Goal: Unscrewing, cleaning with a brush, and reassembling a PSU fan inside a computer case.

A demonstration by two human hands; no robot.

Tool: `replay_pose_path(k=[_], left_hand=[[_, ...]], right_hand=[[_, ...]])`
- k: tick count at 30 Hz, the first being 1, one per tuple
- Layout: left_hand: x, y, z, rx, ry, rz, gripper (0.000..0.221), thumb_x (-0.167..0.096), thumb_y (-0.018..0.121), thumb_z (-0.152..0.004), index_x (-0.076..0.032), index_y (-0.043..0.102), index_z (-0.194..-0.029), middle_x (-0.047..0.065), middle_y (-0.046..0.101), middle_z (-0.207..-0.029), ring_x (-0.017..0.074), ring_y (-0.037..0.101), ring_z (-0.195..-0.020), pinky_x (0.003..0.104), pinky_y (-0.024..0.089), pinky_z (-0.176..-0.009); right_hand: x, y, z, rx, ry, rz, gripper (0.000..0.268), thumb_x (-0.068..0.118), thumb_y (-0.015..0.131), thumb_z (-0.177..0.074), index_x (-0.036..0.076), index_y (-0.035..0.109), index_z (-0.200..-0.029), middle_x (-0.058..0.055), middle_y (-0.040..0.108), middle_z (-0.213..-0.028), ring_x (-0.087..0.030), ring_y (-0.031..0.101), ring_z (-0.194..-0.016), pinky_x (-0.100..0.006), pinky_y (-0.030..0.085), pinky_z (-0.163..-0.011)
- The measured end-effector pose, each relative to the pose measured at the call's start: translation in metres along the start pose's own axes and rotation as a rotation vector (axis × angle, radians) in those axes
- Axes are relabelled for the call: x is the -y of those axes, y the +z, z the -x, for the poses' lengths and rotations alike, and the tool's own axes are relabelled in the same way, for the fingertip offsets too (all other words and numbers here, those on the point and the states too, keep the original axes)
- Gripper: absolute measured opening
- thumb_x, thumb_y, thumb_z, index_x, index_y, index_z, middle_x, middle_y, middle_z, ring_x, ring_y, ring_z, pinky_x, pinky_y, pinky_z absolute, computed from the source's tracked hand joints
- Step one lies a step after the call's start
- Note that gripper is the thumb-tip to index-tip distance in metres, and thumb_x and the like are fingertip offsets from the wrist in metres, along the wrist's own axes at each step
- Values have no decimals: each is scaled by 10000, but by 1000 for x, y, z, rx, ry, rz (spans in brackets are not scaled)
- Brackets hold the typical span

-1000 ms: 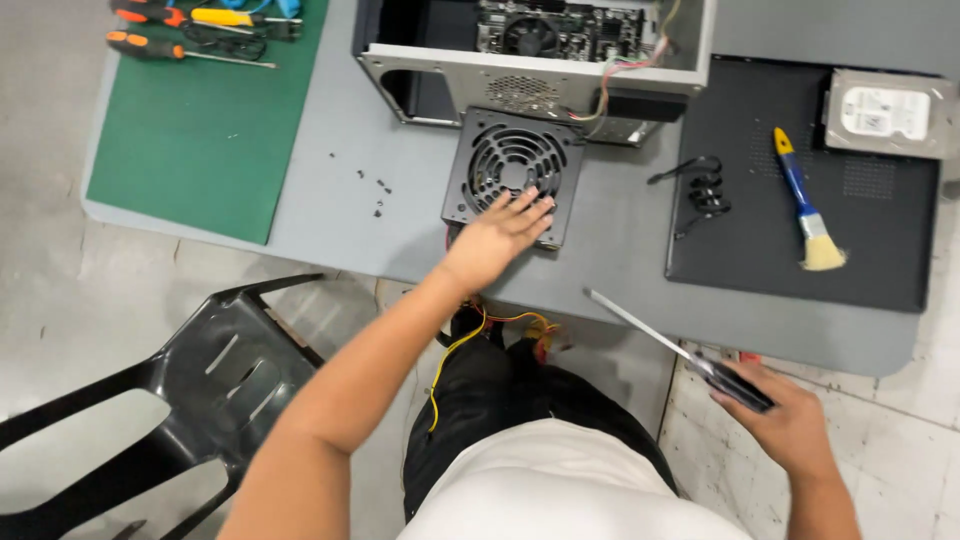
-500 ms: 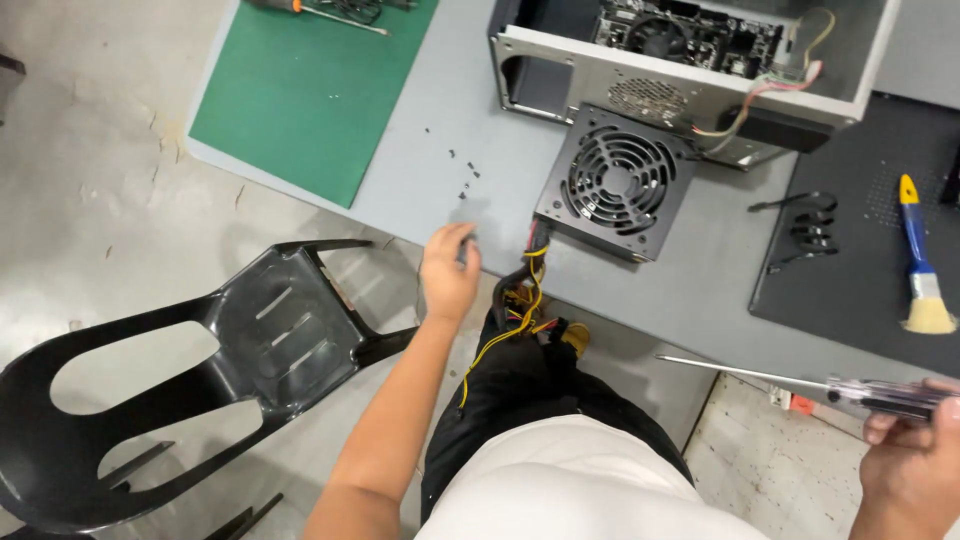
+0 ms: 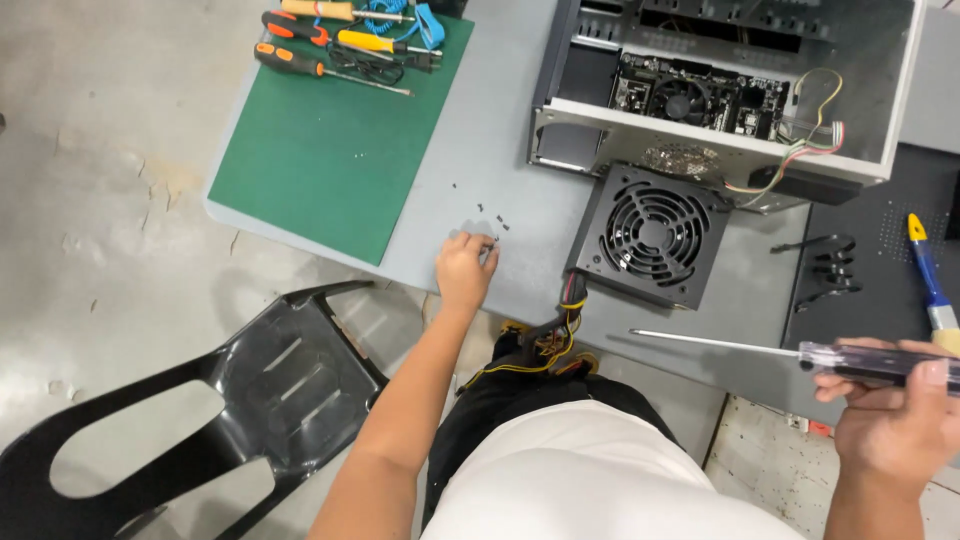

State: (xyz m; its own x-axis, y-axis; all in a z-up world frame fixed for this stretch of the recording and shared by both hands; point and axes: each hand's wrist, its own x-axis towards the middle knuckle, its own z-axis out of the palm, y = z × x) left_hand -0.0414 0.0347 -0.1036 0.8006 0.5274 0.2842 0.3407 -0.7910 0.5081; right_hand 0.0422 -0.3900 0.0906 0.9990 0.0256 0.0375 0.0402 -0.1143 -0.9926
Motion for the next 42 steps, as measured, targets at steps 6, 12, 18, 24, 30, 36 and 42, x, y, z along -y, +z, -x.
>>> replay_pose_path(k=[6,12,18,24,30,36,42], left_hand=[[13,10,-8,45,96,-9,63,-183,662,-836,-145,676,-884,28,523,-796,270,496,-671,406,385,-518],[21,16,-14,-34,373,-227,198,-233,633,-895,-123,509,-787,18,415,-765,199,366,-600,312,303,-442],[21,-1,-25,-22,509,-193,224,-285,573,-937,-128,483,-805,0,486,-882,195,371,-655,313,268,-523],[0,-27,-35,304,261,405,132,-186,632,-873,-64,591,-844,55,621,-881,209,567,-762,323,451,-646],[-38,-55,-51,524,-440,723,114,-179,676,-822,-81,681,-880,48,710,-824,128,676,-777,239,564,-761],[-10,-29,-31,336,213,461,110,-124,662,-826,-106,681,-933,49,652,-932,214,588,-842,328,493,-754],[-19,22,2,540,521,200,331,-373,759,-702,-237,679,-993,-40,610,-948,224,506,-900,397,379,-710]], right_hand=[[0,34,3,0,-76,62,357,333,349,-1128,-17,352,-1202,-331,527,-1035,-363,533,-639,-359,462,-516],[5,60,16,-85,-43,-11,328,323,386,-1089,8,416,-1178,-294,556,-1018,-322,537,-590,-325,472,-481],[12,87,26,-154,-51,-50,366,369,431,-1039,25,428,-1161,-294,558,-972,-308,545,-571,-320,474,-464],[25,101,30,-241,-45,-81,382,399,433,-1026,33,430,-1137,-289,557,-944,-289,530,-544,-315,465,-459],[33,105,19,-366,18,-228,385,457,552,-920,109,493,-1073,-225,611,-928,-261,553,-523,-301,461,-448],[35,103,20,-372,-14,-90,481,507,520,-922,79,444,-1127,-232,598,-940,-275,553,-562,-309,480,-467],[32,91,22,-400,19,-49,433,507,500,-951,114,436,-1121,-186,596,-947,-246,560,-606,-285,481,-485]])
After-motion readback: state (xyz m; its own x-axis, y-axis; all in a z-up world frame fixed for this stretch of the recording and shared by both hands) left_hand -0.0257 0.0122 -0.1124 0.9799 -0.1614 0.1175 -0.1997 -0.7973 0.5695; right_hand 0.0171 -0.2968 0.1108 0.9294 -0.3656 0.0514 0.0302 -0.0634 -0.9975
